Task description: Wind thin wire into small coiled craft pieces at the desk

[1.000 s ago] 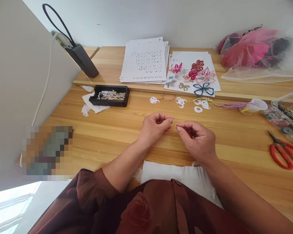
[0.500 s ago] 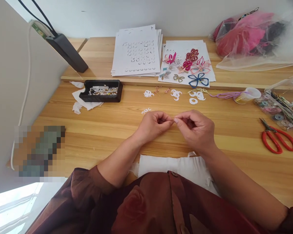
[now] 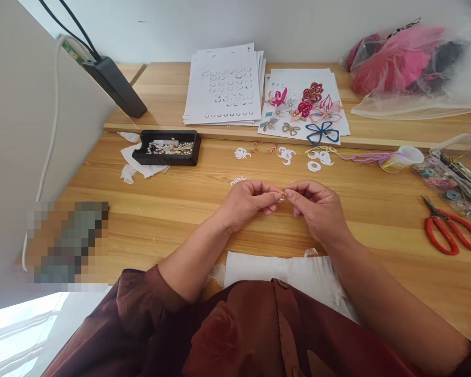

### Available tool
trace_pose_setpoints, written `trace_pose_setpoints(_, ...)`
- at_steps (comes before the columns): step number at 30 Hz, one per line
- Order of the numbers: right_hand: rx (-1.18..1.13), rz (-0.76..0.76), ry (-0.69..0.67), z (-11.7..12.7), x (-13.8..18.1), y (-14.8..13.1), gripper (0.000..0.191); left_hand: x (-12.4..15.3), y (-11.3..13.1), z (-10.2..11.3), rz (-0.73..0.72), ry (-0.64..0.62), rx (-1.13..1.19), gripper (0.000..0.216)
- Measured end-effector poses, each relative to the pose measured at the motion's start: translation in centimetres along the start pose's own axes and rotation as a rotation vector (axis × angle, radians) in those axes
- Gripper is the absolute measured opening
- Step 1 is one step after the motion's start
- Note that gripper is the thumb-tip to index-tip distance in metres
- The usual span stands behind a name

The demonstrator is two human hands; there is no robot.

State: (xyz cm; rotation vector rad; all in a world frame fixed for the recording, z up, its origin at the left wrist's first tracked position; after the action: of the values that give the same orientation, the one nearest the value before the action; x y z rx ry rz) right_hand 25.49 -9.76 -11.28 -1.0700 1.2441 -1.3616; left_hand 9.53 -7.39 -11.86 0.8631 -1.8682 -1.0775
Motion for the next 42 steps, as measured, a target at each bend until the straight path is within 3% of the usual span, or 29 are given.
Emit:
trace_pose_setpoints(8, 0.040, -0.001, -0.021, -0.6, 0.7, -0.3, 0.013, -0.4, 0.2, 0.6, -0.049, 0.184, 0.166, 0.034)
trace_pose_setpoints(12, 0.199, 0.134, 0.006, -0.9, 1.3, -0.8, 0.009, -0.4, 0.3, 0.9, -0.085, 0.260, 0.147, 0.032)
trace_pose_setpoints(19, 0.501, 0.378, 0.051, -1.0, 2.3, -2.0, 0.006, -0.2, 0.6, 1.1, -0.179, 0.312, -0.111, 0.023)
trace_pose_setpoints(26, 0.630, 0.576, -0.004, -1.3, 2.7, -3.3, 0.007, 0.0, 0.9, 0.4, -0.306, 0.237, -0.383, 0.007)
trace_pose_setpoints(30, 0.587, 0.529, -0.002, -0.8, 2.4, -3.2, 0.006, 0.3, 1.2, -0.1, -0.322, 0.160, -0.535, 0.008)
trace_pose_setpoints(34, 0.472, 0.387, 0.031, -0.1, 1.7, -2.6, 0.002, 0.4, 1.0, -0.4, -0.302, 0.064, -0.547, 0.009)
trace_pose_setpoints(42, -0.008, -0.009, -0.043, 0.2, -0.2, -0.5, 0.013, 0.2, 0.6, -0.5, -0.103, -0.049, -0.219, 0.022)
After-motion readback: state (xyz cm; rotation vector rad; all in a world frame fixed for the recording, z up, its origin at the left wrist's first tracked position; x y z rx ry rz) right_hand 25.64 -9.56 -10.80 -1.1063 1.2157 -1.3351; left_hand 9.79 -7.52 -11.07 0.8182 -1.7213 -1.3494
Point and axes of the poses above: each hand's wrist, its own x-axis away from the middle knuckle, its own z-axis out of the back of the hand, y = z × x, the point moved 5 cm from there along -x, towards the middle knuckle, and after that the axes turned 1 degree about z, right-handed, at the moved point
